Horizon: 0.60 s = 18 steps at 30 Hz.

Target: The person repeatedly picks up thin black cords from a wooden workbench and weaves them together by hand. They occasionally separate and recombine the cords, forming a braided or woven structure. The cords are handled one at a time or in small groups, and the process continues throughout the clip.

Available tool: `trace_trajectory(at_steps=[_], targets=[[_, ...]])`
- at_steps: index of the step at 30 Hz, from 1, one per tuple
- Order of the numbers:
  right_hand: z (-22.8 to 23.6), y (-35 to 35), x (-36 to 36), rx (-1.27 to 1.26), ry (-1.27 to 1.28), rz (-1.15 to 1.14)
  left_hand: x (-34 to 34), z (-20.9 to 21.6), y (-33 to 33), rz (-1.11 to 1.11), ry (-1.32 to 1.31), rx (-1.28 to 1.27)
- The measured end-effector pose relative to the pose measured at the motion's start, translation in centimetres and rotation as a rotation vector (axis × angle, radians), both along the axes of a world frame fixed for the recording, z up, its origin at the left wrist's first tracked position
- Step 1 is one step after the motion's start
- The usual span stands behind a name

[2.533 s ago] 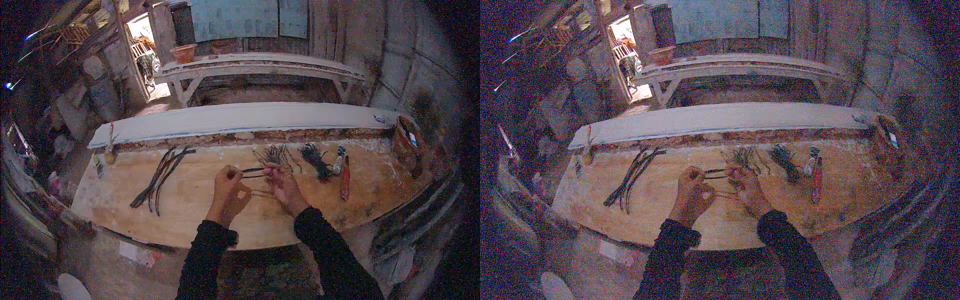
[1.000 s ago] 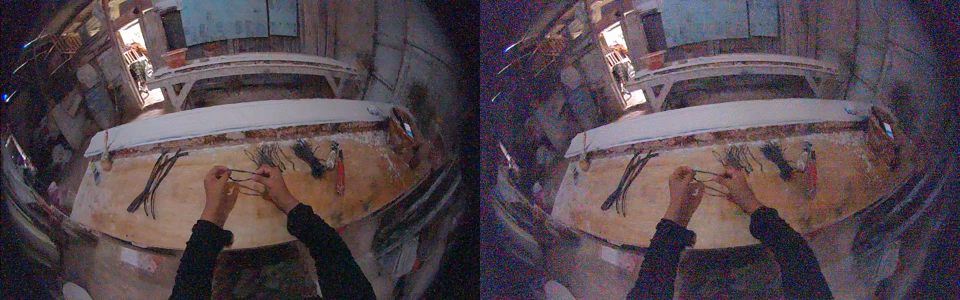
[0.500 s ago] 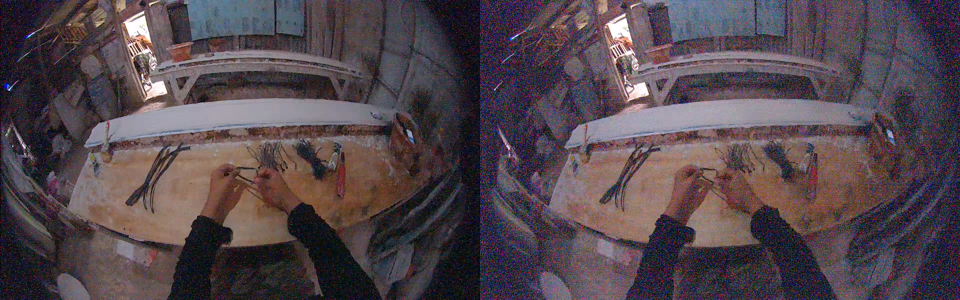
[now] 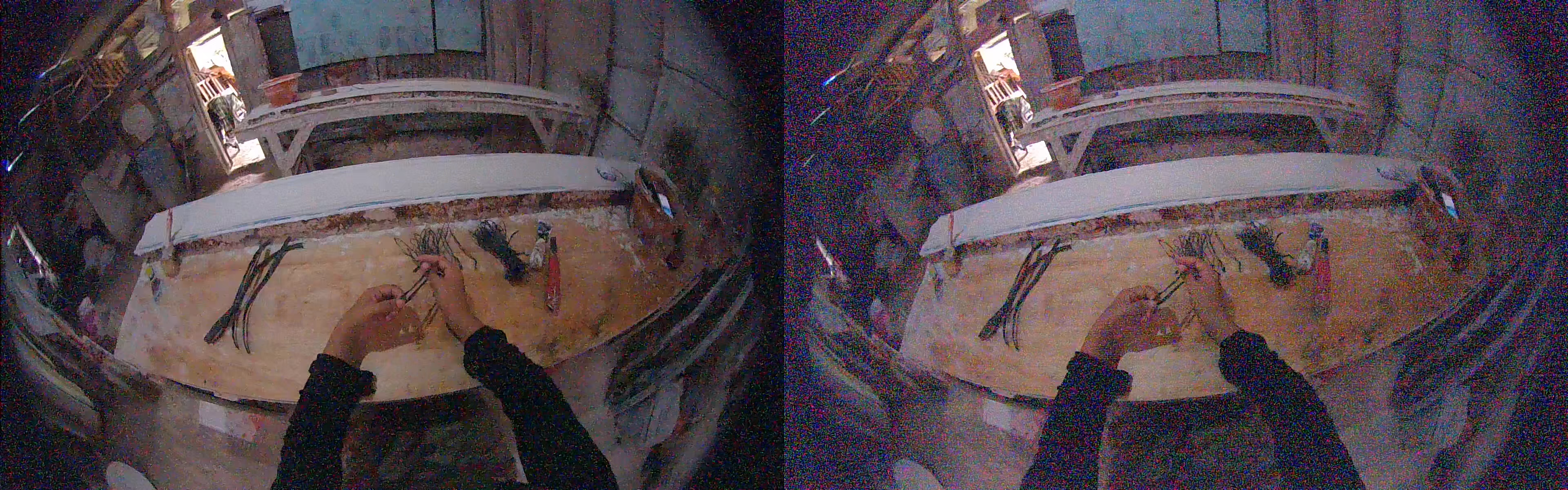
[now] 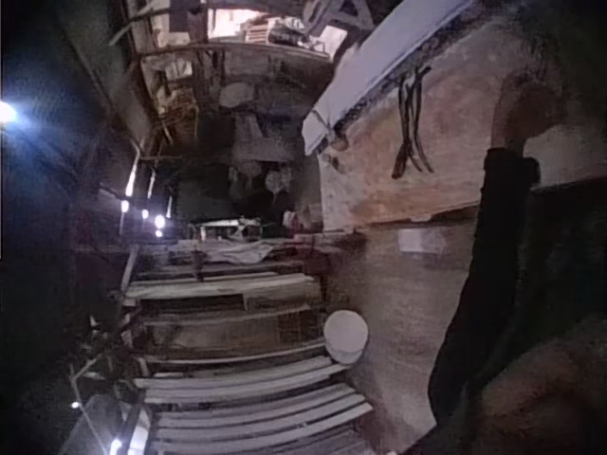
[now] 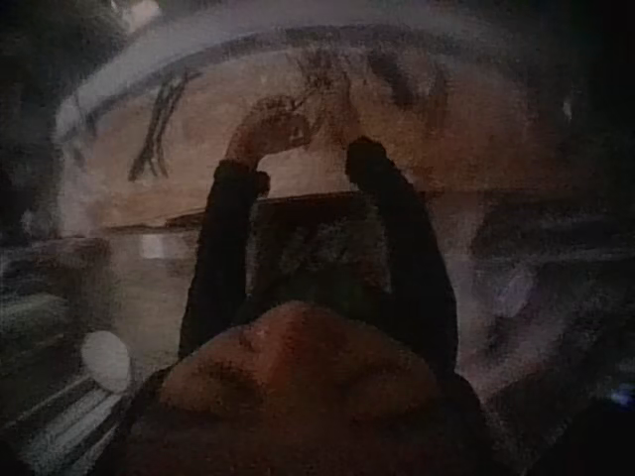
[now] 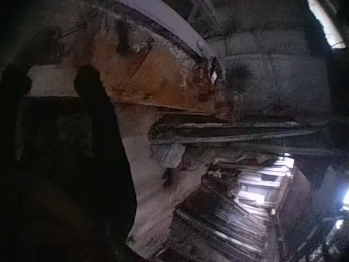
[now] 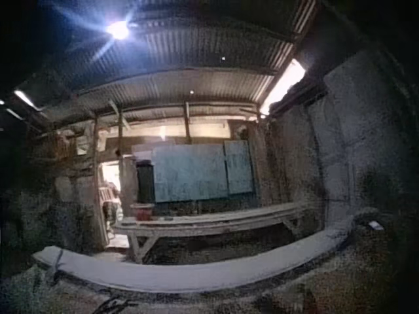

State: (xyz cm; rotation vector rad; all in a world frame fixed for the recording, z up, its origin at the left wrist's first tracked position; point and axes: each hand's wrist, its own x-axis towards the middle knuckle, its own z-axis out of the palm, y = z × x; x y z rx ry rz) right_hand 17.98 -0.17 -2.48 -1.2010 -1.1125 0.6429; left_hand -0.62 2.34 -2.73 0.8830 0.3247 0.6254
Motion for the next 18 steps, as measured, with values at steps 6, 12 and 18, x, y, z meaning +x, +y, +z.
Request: trace_trajectory(at_steps=[6,12,18], targets=[[-0.1,-1.0,0.8,-0.079,-0.114,-0.031,0.6,4.4,-2.1,0.417,0.128,-0.009],[1.6,-2.4,-0.9,-0.141,-0.120,0.274,1.0,5.5,-2.4,0.811,0.158,-0.103],[5.4,-5.1,-3.7,-0.239,0.091,0.636,-0.9,1.5,1.2,0.894,0.292,0.155]])
